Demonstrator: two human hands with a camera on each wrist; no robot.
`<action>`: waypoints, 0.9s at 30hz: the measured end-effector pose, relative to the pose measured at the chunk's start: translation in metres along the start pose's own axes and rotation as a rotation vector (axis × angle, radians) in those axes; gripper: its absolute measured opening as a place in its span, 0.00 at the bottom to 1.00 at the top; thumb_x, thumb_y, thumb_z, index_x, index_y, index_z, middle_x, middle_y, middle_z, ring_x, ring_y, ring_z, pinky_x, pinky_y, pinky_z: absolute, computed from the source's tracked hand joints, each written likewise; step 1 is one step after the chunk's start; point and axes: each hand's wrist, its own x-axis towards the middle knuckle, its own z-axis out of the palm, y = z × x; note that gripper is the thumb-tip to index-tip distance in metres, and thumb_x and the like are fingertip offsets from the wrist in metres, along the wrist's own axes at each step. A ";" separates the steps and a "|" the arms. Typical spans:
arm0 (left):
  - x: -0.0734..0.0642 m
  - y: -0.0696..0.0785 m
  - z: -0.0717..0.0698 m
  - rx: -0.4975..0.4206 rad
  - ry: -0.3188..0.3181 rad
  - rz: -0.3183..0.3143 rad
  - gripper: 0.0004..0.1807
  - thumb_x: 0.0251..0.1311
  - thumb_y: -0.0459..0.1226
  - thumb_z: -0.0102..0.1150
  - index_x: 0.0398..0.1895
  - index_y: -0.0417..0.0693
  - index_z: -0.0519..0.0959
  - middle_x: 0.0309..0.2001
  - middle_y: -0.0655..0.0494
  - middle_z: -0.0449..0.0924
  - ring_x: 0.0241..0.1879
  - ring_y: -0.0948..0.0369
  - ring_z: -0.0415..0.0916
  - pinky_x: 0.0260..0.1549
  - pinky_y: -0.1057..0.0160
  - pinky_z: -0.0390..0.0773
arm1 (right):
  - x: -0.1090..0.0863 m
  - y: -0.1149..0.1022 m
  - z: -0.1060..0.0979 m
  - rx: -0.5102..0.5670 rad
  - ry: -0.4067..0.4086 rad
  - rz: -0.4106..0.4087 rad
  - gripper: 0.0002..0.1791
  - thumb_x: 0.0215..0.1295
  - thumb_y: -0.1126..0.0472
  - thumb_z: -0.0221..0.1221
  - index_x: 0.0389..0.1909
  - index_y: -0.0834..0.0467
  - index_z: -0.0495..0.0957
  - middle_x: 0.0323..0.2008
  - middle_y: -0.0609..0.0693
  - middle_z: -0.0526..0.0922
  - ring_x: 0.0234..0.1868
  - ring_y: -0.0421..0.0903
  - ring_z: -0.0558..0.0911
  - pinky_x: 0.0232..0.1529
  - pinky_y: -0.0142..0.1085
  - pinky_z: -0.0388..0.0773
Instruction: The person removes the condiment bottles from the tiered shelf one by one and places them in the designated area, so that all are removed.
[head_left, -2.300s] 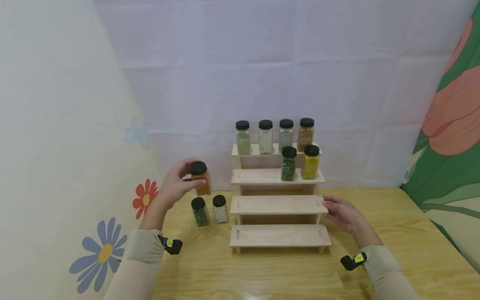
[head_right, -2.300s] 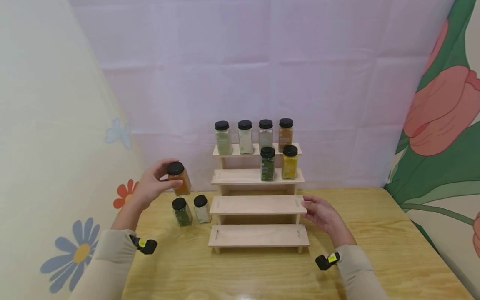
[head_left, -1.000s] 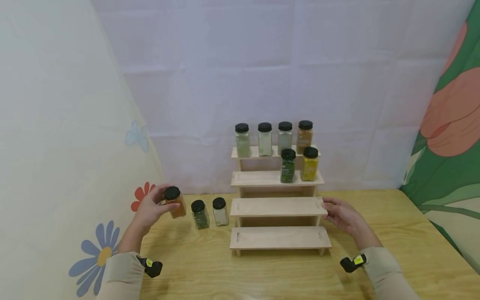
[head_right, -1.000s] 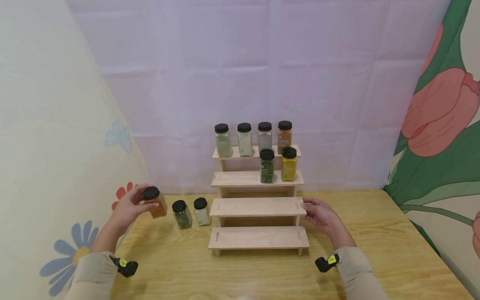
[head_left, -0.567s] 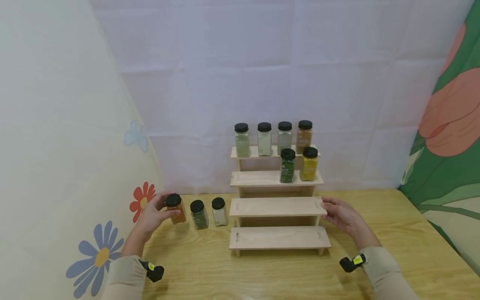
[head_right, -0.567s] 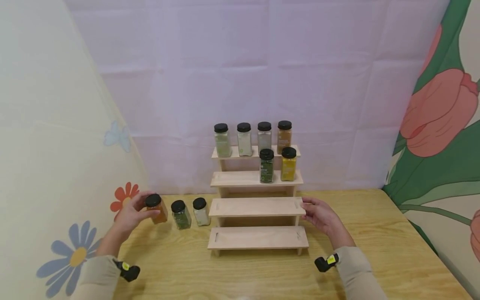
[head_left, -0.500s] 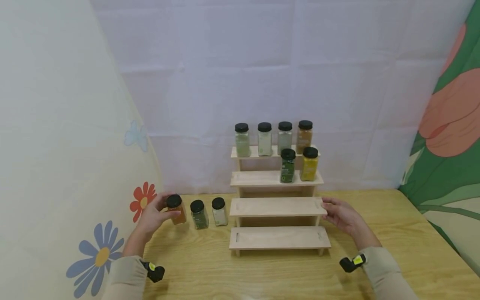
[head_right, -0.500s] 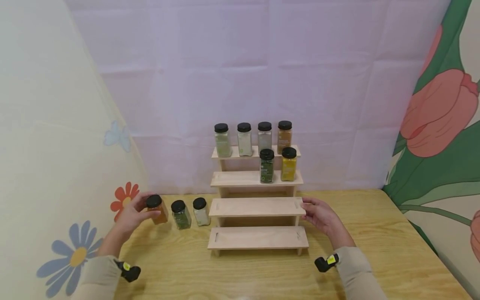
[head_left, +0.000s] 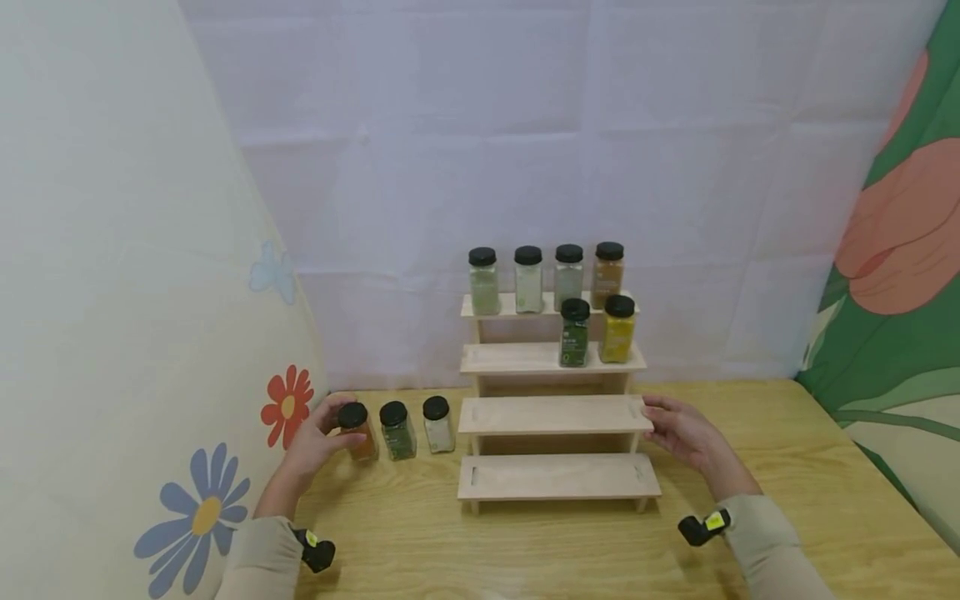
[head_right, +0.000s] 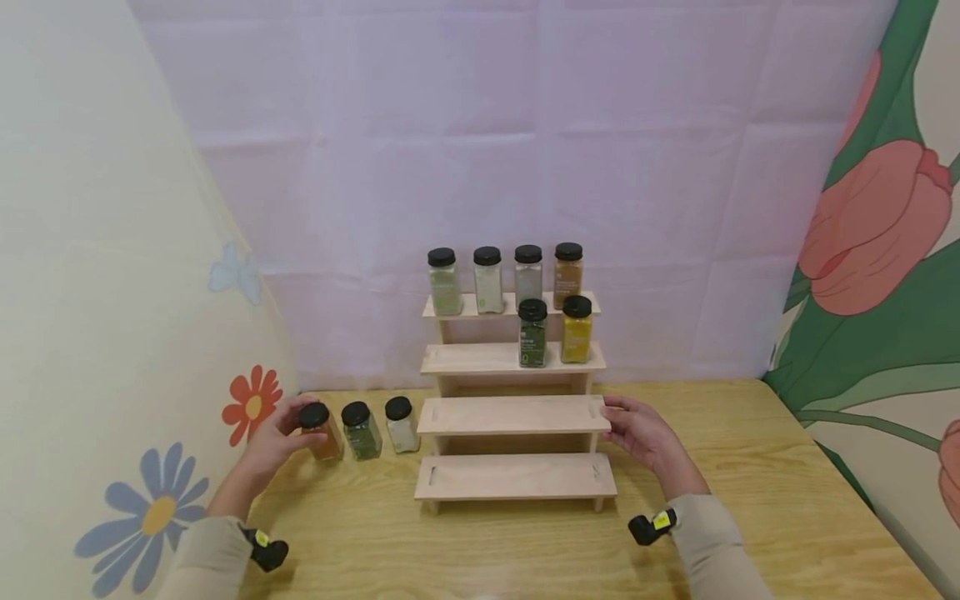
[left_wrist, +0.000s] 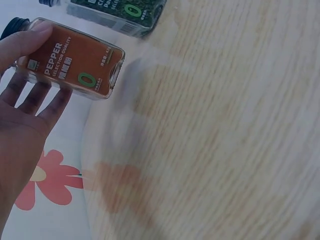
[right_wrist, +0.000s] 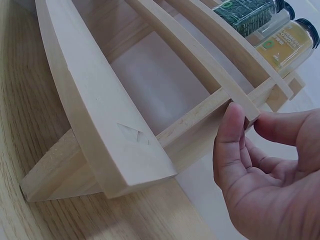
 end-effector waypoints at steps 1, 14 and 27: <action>0.001 -0.001 0.001 0.000 0.000 -0.006 0.35 0.58 0.36 0.74 0.67 0.46 0.68 0.52 0.67 0.79 0.51 0.66 0.72 0.53 0.56 0.70 | 0.000 0.000 0.000 0.001 -0.003 -0.001 0.32 0.78 0.65 0.51 0.74 0.73 0.50 0.40 0.44 0.83 0.38 0.37 0.81 0.39 0.29 0.80; 0.001 -0.007 0.006 0.009 -0.009 -0.040 0.39 0.57 0.35 0.74 0.71 0.41 0.65 0.55 0.64 0.79 0.52 0.74 0.71 0.54 0.67 0.70 | 0.001 0.000 0.001 0.023 0.007 0.006 0.33 0.78 0.66 0.50 0.75 0.73 0.48 0.40 0.44 0.82 0.36 0.37 0.81 0.38 0.29 0.81; 0.000 0.006 0.005 -0.046 -0.006 -0.059 0.43 0.66 0.38 0.67 0.78 0.41 0.54 0.73 0.36 0.61 0.72 0.44 0.58 0.70 0.43 0.59 | 0.001 0.000 0.000 0.026 -0.002 -0.004 0.33 0.78 0.66 0.50 0.75 0.74 0.47 0.40 0.45 0.83 0.36 0.36 0.82 0.38 0.29 0.80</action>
